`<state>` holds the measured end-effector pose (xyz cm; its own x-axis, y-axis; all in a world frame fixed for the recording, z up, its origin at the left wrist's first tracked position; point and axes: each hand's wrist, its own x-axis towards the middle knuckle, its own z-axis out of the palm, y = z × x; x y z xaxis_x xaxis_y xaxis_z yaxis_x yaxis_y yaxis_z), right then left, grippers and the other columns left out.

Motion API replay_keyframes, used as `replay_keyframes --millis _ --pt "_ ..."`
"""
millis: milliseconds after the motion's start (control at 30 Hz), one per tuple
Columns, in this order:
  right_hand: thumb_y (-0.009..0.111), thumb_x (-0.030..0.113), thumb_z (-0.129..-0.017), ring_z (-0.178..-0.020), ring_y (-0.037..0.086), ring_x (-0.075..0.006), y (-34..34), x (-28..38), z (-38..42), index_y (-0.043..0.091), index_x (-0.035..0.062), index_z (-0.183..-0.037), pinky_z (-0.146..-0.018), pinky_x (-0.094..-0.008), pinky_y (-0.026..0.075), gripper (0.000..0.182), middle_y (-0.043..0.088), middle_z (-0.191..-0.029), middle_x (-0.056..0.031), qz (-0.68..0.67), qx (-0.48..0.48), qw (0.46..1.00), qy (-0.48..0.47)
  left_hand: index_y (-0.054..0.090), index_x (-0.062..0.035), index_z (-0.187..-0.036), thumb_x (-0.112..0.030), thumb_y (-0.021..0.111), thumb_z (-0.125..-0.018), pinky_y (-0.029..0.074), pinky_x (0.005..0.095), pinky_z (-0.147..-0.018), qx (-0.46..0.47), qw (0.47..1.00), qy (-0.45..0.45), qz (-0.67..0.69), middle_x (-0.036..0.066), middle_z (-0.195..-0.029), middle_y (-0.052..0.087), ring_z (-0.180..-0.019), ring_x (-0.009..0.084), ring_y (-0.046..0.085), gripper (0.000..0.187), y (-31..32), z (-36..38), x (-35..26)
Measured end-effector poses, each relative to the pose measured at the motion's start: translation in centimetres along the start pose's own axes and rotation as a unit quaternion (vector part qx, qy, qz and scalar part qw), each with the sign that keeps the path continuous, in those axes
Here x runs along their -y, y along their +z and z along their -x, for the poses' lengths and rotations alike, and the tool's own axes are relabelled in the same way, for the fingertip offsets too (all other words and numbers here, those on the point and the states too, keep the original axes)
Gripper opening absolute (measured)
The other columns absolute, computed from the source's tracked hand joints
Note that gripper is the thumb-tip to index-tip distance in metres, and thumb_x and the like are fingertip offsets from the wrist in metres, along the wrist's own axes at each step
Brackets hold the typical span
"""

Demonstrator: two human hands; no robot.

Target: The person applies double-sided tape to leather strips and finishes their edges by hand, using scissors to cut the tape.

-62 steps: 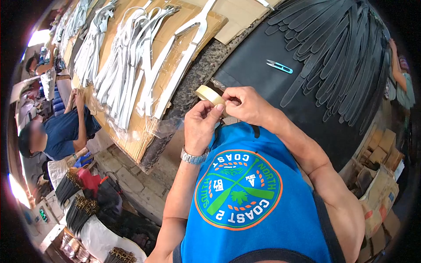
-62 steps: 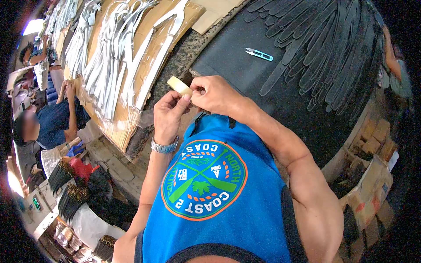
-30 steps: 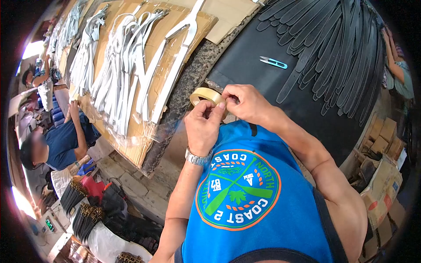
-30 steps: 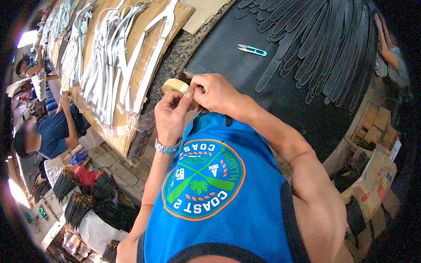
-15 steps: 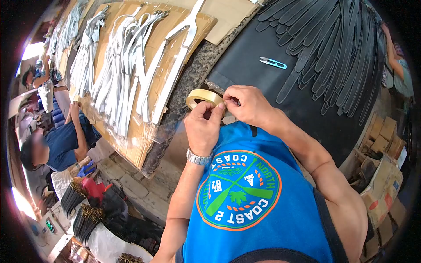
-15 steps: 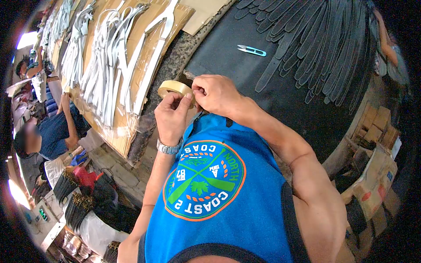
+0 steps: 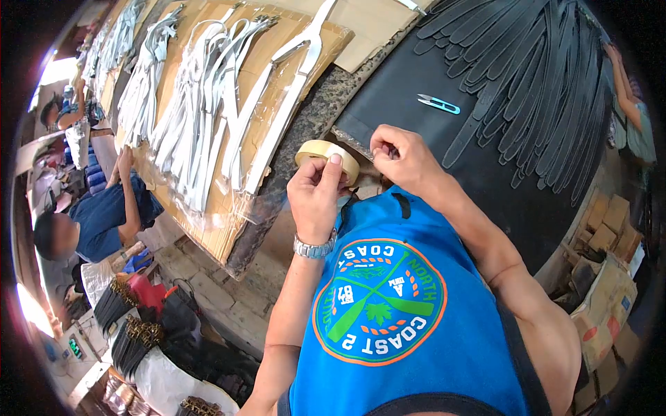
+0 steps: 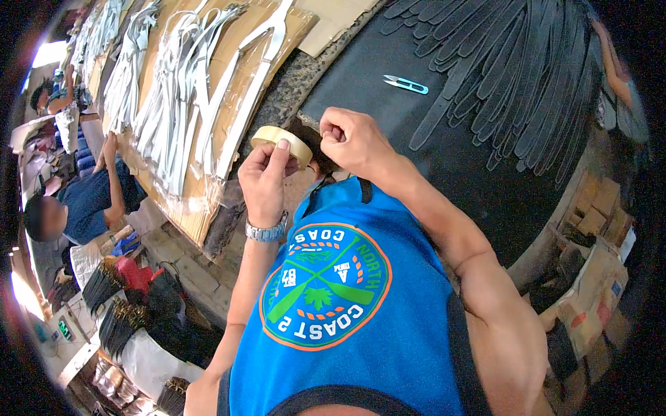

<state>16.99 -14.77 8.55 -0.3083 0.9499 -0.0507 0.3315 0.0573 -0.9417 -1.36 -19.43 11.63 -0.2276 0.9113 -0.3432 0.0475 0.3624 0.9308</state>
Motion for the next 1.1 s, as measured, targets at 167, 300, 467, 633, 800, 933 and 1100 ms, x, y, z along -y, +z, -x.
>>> replay_keyframes --millis 167,300,467,633,800,933,1100 --pt "0.063 0.005 -0.084 -0.07 0.063 -0.0191 0.2 0.7 0.2 0.065 0.0007 -0.093 -0.064 -0.0328 0.051 0.01 0.065 -0.083 -0.0108 -0.022 -0.005 0.998 -0.053 0.066 0.0017 -0.088 -0.023 0.069 -0.097 0.053 0.0238 -0.058 0.022 1.0 0.0 -0.001 0.006 -0.075 0.069 -0.065 0.0082 0.063 0.027 0.2 -0.1 0.0" --pt "0.064 0.007 -0.084 -0.07 0.065 -0.0272 0.2 0.9 -0.5 0.064 0.001 -0.089 -0.064 -0.0366 0.052 0.008 0.066 -0.081 -0.0128 0.042 0.036 0.997 -0.058 0.067 0.0035 -0.087 -0.019 0.072 -0.094 0.051 0.0242 -0.058 0.019 0.995 0.052 -0.08 0.006 -0.071 0.068 -0.064 0.0077 0.062 0.024 0.3 0.0 0.7" --pt "0.065 0.011 -0.079 -0.069 0.063 -0.0317 0.7 0.7 -0.9 0.06 0.0033 -0.08 -0.061 -0.042 0.05 0.009 0.062 -0.074 -0.0135 0.06 0.048 0.996 -0.052 0.068 0.0038 -0.085 -0.017 0.074 -0.092 0.047 0.0272 -0.056 0.006 0.981 0.107 -0.162 0.006 -0.066 0.066 -0.061 0.008 0.059 0.022 0.1 0.3 0.9" --pt "0.065 0.009 -0.078 -0.063 0.059 -0.0292 1.6 0.9 -0.9 0.055 0.0022 -0.078 -0.058 -0.0396 0.047 0.012 0.058 -0.071 -0.0133 0.047 0.036 0.998 -0.036 0.068 0.0027 -0.085 -0.017 0.074 -0.091 0.045 0.0286 -0.054 0.004 0.977 0.128 -0.17 0.007 -0.064 0.065 -0.058 0.0081 0.056 0.021 0.0 0.3 1.4" --pt "0.065 0.004 -0.076 -0.06 0.053 -0.0229 1.8 0.9 -0.6 0.052 0.0017 -0.077 -0.056 -0.0357 0.045 0.013 0.054 -0.07 -0.0117 -0.009 -0.004 1.0 -0.025 0.067 0.0024 -0.084 -0.018 0.072 -0.093 0.045 0.0259 -0.054 -0.021 0.985 0.101 -0.138 0.004 -0.066 0.065 -0.058 0.0078 0.056 0.023 0.6 0.4 1.3" --pt "0.062 0.001 -0.076 -0.061 0.05 -0.0158 1.4 0.5 0.2 0.052 0.0012 -0.078 -0.056 -0.0325 0.043 0.01 0.052 -0.07 -0.0082 -0.013 -0.026 1.0 -0.003 0.064 0.0007 -0.084 -0.021 0.069 -0.097 0.048 0.0228 -0.054 -0.042 0.995 -0.009 0.088 0.004 -0.07 0.066 -0.06 0.008 0.059 0.026 0.7 0.0 0.8" --pt "0.058 0.001 -0.08 -0.065 0.048 -0.0094 -0.5 0.7 1.3 0.055 0.0016 -0.082 -0.058 -0.0283 0.041 0.004 0.051 -0.071 -0.002 -0.066 0.032 0.996 0.046 0.064 -0.0041 -0.083 -0.023 0.068 -0.098 0.053 0.0231 -0.059 -0.041 0.984 -0.069 0.157 0.004 -0.073 0.066 -0.062 0.0104 0.063 0.024 -0.8 -1.4 0.5"
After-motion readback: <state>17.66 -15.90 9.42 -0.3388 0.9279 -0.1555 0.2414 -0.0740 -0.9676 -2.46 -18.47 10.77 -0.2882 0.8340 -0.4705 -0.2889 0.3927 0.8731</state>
